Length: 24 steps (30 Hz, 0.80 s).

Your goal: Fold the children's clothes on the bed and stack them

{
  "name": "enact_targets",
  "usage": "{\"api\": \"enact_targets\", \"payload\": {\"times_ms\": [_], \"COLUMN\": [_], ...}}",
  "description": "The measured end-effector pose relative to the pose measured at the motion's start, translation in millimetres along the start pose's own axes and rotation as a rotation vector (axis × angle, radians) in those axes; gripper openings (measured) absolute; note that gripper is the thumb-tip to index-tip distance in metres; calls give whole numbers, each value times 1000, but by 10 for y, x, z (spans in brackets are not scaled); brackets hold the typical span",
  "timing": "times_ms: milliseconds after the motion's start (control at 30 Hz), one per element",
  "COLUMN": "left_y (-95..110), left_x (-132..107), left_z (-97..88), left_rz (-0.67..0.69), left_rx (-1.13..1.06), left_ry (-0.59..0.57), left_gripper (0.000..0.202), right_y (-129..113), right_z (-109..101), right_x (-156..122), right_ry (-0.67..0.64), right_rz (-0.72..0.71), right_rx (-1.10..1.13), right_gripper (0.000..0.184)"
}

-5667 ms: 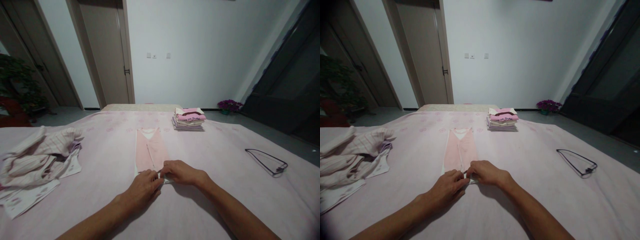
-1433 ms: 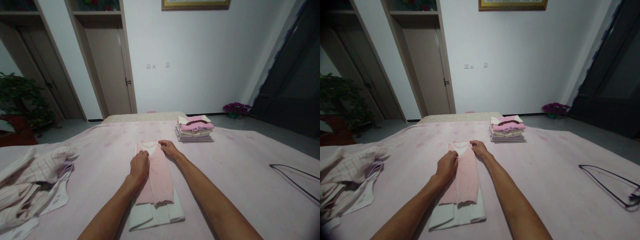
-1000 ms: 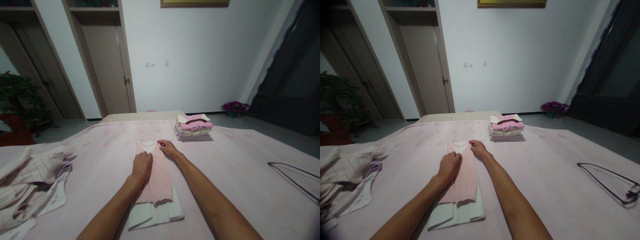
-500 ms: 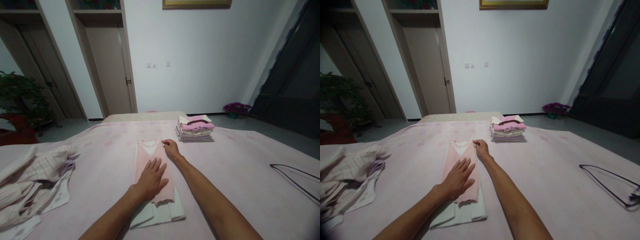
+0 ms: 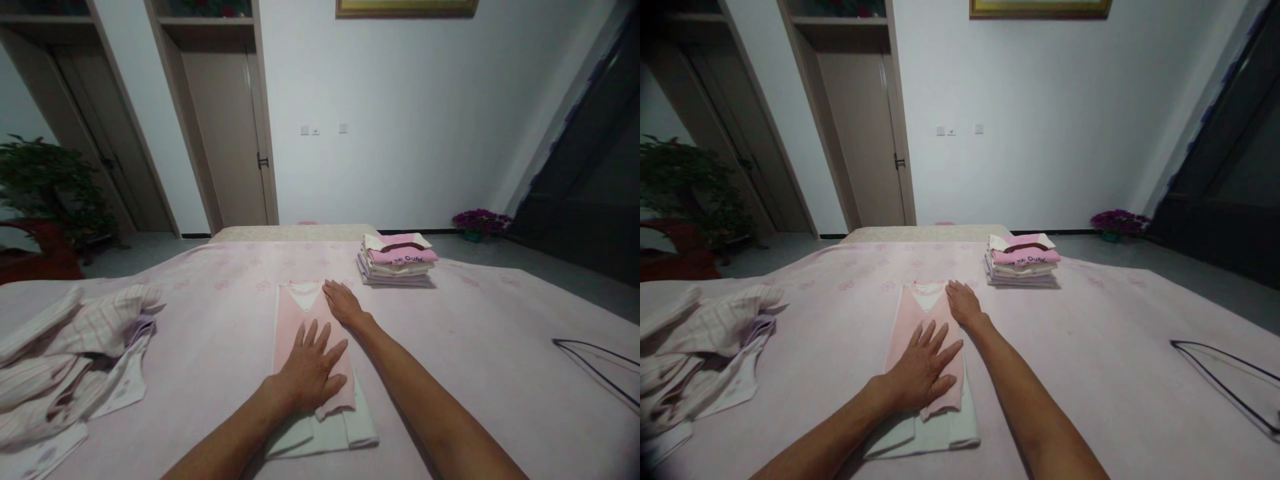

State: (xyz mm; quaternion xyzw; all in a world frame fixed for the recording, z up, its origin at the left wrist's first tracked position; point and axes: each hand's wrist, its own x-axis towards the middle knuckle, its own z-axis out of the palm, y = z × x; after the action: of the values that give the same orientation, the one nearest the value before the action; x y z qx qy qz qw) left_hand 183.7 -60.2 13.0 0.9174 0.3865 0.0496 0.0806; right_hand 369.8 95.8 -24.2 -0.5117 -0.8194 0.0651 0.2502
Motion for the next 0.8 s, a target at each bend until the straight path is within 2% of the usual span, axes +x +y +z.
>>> {"api": "enact_targets", "payload": {"times_ms": [100,233,300,367,500,600,667,800], "left_y": [6,23,35,45,51,45,39,37], "left_x": [-12,-29,-46,-64,-86,-88,-87,-86], "left_z": [11,24,27,30,40,50,55,63], "left_rz": [12,28,42,49,48,50,55,54], "left_rx": [4,14,15,12,-3,-3,-1,10], "left_ry": [3,17,25,32,50,61,64,70], "left_gripper": [68,64,62,60,60,60,60,60], "right_y": [14,64,98,135,208,219,191,87], "right_z": [-39,-43,-24,-7,-22,-50,-54,-60], "right_x": [2,-4,-11,-18,-34,-65,-89,-93], "right_ry": [-49,-161,-165,-102,121,182,128,-176], "right_rz": [-27,19,35,36,82,86,27,-48], "right_rx": [-52,-132,-120,-47,144,141,99,-63], "right_gripper": [46,53,54,53,55,57,57,60]}}
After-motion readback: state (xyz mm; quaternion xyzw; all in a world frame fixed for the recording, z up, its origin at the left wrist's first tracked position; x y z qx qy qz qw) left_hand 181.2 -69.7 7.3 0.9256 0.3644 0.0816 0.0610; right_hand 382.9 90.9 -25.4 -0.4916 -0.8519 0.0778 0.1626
